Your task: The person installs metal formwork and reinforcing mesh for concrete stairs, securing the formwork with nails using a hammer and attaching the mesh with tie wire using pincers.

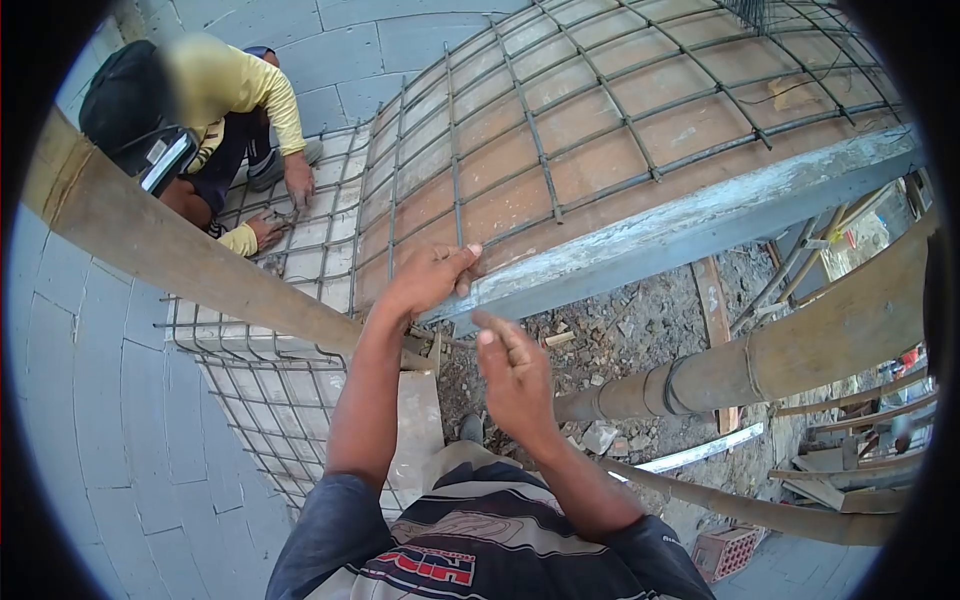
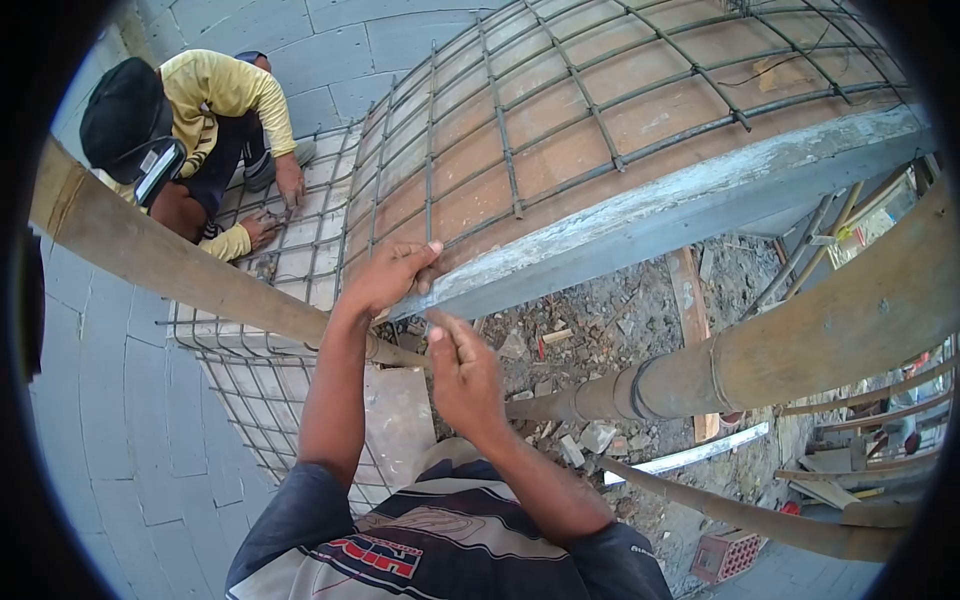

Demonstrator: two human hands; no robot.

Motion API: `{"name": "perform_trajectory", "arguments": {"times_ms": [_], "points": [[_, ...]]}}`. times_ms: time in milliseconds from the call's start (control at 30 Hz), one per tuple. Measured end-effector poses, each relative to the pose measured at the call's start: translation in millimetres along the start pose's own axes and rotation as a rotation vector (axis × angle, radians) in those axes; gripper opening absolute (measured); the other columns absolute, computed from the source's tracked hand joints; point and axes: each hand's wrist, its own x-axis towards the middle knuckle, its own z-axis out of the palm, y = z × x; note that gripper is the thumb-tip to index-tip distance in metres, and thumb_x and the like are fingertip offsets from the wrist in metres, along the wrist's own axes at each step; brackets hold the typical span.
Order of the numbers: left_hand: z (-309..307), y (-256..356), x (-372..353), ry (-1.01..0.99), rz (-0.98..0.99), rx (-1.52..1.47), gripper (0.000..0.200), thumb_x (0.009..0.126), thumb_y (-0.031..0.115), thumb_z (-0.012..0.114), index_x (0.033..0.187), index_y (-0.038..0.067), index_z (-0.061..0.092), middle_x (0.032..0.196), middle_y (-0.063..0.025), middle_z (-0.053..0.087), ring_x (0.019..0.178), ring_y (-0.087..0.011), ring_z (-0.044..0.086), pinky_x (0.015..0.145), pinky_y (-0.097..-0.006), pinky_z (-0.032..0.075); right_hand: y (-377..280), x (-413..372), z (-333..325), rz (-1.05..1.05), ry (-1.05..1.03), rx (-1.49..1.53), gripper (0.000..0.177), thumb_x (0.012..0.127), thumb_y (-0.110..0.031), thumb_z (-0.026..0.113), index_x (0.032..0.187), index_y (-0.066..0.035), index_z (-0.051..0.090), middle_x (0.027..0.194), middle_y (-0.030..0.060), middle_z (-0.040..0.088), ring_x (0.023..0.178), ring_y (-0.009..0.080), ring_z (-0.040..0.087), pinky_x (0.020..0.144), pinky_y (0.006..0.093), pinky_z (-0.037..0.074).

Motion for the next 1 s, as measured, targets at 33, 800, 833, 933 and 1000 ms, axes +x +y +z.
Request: {"name": "perform_trajectory", "arguments": {"times_ms": [33, 800, 833, 933, 1000], "points": [[2.6, -4.3, 3.3, -0.056, 0.027, -0.142, 0.038, 0.095, 0.038, 0.061, 0.086, 0.003, 0.073, 0.063, 0.0005, 0.058, 0.059, -0.0092, 0.050, 0.057, -0.0283, 0.041, 8.6, -4.9, 5.1, -0.074, -0.009, -0.047, 0.032, 0.101, -0.021, 0.051, 0.119, 0.002, 0.064, 0.105, 0.0242, 0.069, 0.099, 0.0324, 0.068, 0.087, 0.0382, 0.051], [84.8, -58.7, -97.8, 0.843, 0.497, 0.108, 0.035, 0.084, 0.031, 0.077, 0.094, 0.000, 0.064, 0.067, -0.0074, 0.058, 0.062, -0.0131, 0.054, 0.056, -0.0288, 0.045, 34.8, -21.0, -14.5, -0.192, 0.075, 0.013, 0.030, 0.103, -0.020, 0.047, 0.112, 0.003, 0.064, 0.095, 0.0139, 0.066, 0.086, 0.0224, 0.063, 0.079, 0.0349, 0.049], [99.2, -73.8, -93.9, 0.856, 0.485, 0.100, 0.035, 0.084, 0.031, 0.077, 0.094, 0.000, 0.064, 0.067, -0.0074, 0.058, 0.062, -0.0131, 0.054, 0.056, -0.0288, 0.045, 34.7, -24.8, -16.4, -0.209, 0.068, -0.023, 0.030, 0.102, -0.020, 0.046, 0.112, 0.003, 0.064, 0.102, 0.0174, 0.068, 0.094, 0.0272, 0.065, 0.086, 0.0381, 0.049], [128.6, -94.3, -95.3, 0.902, 0.387, 0.023, 0.051, 0.088, 0.051, 0.070, 0.094, 0.001, 0.062, 0.068, -0.0016, 0.053, 0.058, -0.0097, 0.048, 0.047, -0.0265, 0.037, 32.3, -24.0, -19.3, -0.344, 0.043, -0.128, 0.030, 0.103, -0.020, 0.047, 0.112, 0.003, 0.064, 0.099, 0.0168, 0.067, 0.093, 0.0272, 0.065, 0.085, 0.0392, 0.050], [124.2, -93.6, -83.1, 0.429, -0.403, -0.980, 0.079, 0.086, 0.078, 0.050, 0.104, 0.001, 0.058, 0.067, 0.0041, 0.042, 0.053, -0.0092, 0.037, 0.043, -0.0264, 0.029, 26.6, -22.9, -25.5, -0.292, -0.006, -0.081, 0.030, 0.103, -0.020, 0.047, 0.113, 0.003, 0.063, 0.098, 0.0144, 0.068, 0.089, 0.0229, 0.065, 0.082, 0.0362, 0.050]]}}
